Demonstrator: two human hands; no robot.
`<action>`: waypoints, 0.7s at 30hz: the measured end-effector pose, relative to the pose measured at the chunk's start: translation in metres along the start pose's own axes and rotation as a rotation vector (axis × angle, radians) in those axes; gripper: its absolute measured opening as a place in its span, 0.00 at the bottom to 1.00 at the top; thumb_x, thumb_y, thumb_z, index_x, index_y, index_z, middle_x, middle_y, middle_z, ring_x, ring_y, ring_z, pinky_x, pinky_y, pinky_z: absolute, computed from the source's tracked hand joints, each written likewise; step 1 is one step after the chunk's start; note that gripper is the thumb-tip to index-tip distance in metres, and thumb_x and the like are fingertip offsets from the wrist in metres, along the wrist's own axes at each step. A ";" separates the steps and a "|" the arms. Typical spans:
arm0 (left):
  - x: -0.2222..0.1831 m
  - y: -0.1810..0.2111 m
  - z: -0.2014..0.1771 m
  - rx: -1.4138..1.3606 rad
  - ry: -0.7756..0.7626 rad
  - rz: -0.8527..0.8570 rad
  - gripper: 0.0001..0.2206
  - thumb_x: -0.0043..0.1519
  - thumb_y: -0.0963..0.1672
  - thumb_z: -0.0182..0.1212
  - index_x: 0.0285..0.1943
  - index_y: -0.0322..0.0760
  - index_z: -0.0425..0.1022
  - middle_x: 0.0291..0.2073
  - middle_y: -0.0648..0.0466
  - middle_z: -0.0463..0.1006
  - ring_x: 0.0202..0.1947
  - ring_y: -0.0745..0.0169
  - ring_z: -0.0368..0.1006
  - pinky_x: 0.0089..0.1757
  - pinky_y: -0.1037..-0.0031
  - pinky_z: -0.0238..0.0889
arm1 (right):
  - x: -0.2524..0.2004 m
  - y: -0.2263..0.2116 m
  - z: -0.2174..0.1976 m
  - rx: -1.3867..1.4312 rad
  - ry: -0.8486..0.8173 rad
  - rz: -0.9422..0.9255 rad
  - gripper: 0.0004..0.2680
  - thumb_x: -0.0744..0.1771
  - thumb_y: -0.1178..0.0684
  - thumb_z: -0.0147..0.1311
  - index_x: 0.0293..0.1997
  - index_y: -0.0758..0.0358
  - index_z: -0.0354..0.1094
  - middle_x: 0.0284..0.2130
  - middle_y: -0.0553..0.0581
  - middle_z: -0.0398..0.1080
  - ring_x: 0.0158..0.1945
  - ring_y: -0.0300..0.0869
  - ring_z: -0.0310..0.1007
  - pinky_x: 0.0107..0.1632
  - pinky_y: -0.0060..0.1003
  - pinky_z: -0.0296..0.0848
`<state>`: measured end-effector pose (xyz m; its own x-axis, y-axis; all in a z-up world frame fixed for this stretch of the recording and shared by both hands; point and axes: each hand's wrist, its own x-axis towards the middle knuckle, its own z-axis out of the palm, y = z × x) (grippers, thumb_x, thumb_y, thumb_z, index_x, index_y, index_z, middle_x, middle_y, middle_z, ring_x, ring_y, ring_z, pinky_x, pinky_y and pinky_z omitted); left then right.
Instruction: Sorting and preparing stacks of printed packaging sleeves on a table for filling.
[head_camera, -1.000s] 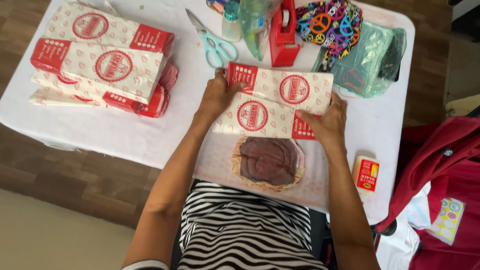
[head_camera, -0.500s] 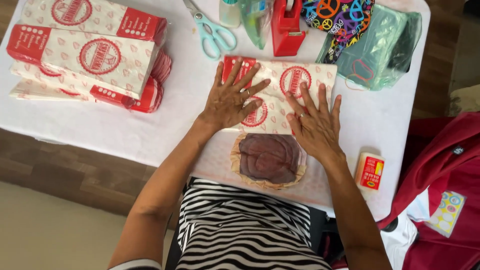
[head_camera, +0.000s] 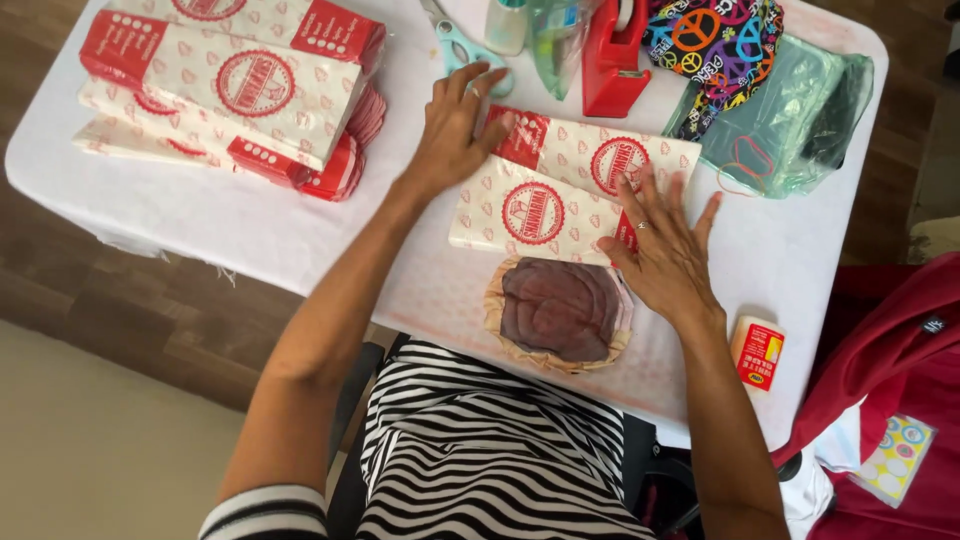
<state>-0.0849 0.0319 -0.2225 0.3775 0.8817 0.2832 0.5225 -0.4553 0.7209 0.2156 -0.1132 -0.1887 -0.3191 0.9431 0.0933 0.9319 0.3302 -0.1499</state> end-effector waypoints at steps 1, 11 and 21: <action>0.004 -0.002 -0.008 0.019 -0.080 -0.148 0.34 0.68 0.58 0.47 0.75 0.33 0.55 0.62 0.35 0.64 0.63 0.28 0.57 0.57 0.40 0.50 | -0.003 -0.004 -0.002 -0.073 0.152 -0.066 0.29 0.69 0.34 0.53 0.80 0.48 0.50 0.79 0.58 0.37 0.79 0.68 0.28 0.66 0.87 0.28; 0.041 -0.011 0.003 0.547 -0.127 -0.048 0.30 0.55 0.57 0.72 0.64 0.45 0.76 0.46 0.53 0.76 0.49 0.46 0.58 0.45 0.55 0.56 | 0.054 -0.146 0.032 -0.196 0.469 -0.517 0.18 0.61 0.63 0.58 0.56 0.60 0.72 0.52 0.59 0.71 0.42 0.47 0.67 0.44 0.44 0.64; 0.013 0.031 -0.072 -0.401 -0.437 0.156 0.25 0.58 0.51 0.42 0.58 0.43 0.79 0.67 0.42 0.68 0.71 0.47 0.57 0.63 0.54 0.55 | 0.060 -0.112 -0.046 0.209 0.633 -0.558 0.12 0.69 0.71 0.47 0.57 0.73 0.69 0.44 0.64 0.77 0.36 0.52 0.76 0.43 0.46 0.76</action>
<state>-0.1185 0.0378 -0.1513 0.7492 0.6373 0.1805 0.1393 -0.4180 0.8977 0.1001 -0.0954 -0.1213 -0.5067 0.4622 0.7277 0.5972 0.7970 -0.0904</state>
